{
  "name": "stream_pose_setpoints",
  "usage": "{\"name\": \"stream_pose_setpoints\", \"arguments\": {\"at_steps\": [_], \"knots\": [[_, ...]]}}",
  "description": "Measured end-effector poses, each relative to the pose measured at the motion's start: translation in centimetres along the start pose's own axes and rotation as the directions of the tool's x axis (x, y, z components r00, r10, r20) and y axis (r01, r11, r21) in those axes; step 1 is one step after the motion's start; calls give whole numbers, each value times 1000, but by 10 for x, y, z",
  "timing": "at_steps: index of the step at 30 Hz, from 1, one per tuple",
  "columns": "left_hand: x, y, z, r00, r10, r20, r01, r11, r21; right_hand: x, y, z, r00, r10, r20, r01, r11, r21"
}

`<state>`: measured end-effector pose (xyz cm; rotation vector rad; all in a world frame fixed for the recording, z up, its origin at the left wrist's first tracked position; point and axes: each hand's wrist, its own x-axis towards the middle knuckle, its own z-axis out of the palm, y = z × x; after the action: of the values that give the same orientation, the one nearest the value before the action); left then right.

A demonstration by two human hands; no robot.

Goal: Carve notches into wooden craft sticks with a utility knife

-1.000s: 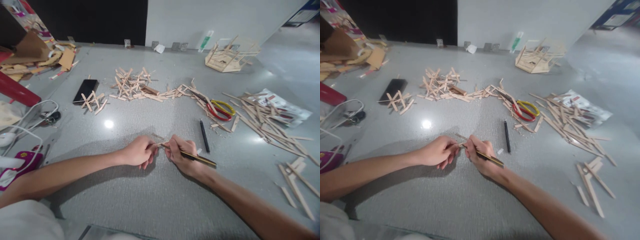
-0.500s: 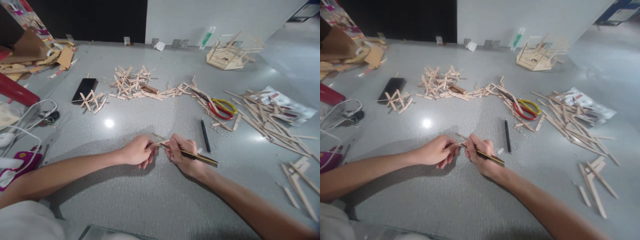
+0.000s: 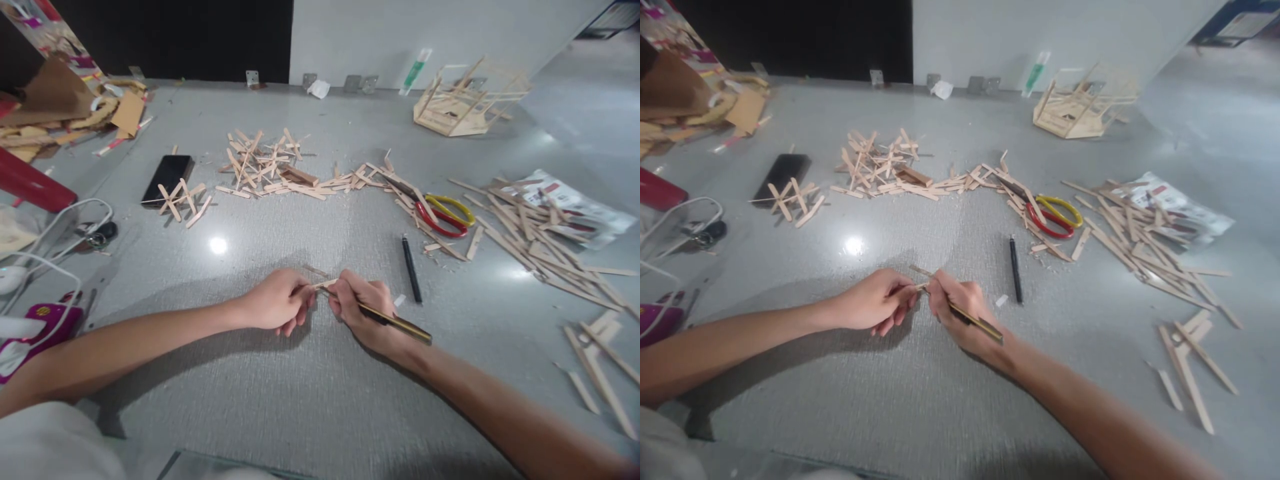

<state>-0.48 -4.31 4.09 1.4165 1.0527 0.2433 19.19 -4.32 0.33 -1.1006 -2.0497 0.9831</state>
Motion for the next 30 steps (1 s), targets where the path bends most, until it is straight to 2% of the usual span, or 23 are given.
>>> {"name": "stream_pose_setpoints", "arguments": {"at_steps": [5,10,15,22,24,27,28,30], "knots": [[-1,4,-1,1000,-18,7,18,999,-28,-1,1,0,997,-26,71,31,997,-70],[0,2,-1,1000,-26,17,26,999,-31,2,2,0,998,39,38,-40,999,34],[0,2,-1,1000,2,13,-1,1000,-26,4,-2,1,998,10,61,-7,999,-37],[-1,0,0,1000,-3,11,4,1000,-26,9,-5,0,1000,17,10,-17,999,37],[-2,-2,3,1000,17,-4,-17,1000,-6,8,-5,-1,999,-37,9,37,999,-4],[-5,-6,10,991,110,-73,-104,991,84,0,-3,-2,974,-227,-7,224,963,-147],[-7,-8,11,978,172,-113,-152,974,167,-3,-1,-2,953,-304,-17,295,935,-195],[-9,-11,13,922,325,-208,-227,893,389,-8,4,-2,901,-432,-39,407,873,-267]]}}
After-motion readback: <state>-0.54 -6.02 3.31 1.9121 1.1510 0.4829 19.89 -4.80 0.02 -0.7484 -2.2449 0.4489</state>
